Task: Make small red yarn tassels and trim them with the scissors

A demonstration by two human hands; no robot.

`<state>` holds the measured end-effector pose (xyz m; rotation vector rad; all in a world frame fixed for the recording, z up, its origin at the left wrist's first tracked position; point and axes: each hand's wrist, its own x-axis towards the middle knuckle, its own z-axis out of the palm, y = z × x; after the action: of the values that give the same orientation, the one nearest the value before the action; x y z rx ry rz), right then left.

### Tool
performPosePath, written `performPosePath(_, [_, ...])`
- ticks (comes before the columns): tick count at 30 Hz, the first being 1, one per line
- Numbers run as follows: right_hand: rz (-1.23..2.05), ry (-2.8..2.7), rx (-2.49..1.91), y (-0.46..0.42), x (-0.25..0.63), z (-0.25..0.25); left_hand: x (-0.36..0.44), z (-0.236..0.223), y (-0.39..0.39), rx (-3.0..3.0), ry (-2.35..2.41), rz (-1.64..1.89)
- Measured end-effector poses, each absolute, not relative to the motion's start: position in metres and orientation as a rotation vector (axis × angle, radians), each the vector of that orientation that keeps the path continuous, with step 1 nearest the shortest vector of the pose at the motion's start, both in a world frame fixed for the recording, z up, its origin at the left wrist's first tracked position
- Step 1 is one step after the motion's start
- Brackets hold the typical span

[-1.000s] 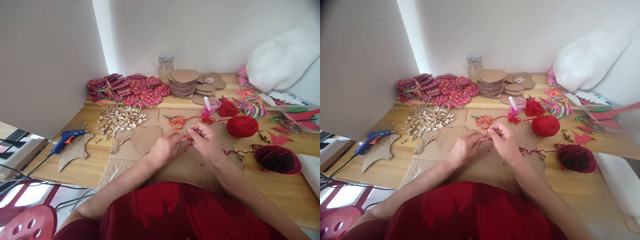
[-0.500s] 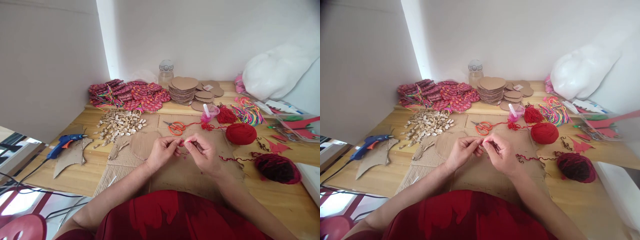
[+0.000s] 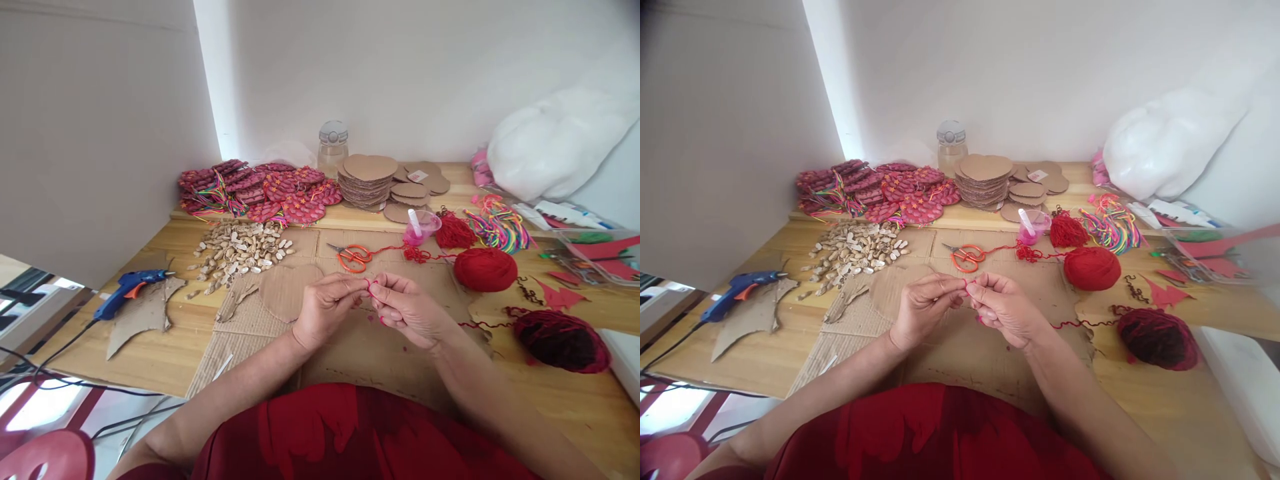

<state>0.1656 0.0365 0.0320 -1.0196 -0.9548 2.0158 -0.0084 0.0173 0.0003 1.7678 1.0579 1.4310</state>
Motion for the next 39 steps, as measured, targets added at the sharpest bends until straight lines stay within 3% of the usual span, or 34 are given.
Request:
performPosePath(5, [2.134,-0.983,-1.009,0.04,0.171,0.029,-0.008,0.002,0.017,1.761,1.027,1.404])
performPosePath(15, [1.845,-1.116,-1.135,0.04,0.167,0.026,-0.016,0.007,0.019,1.884,1.123,1.322])
performPosePath(21, [1.903,-1.144,-1.124,0.041,0.17,0.026,-0.015,0.014,0.018,1.971,1.154,1.223])
performPosePath(29, [1.726,-1.129,-1.212,0.045,0.171,0.027,-0.012,0.012,0.019,1.482,1.018,1.157])
performPosePath(39, [1.594,-1.399,-1.268,0.039,0.166,0.02,-0.01,0.012,0.018,1.361,1.061,1.109])
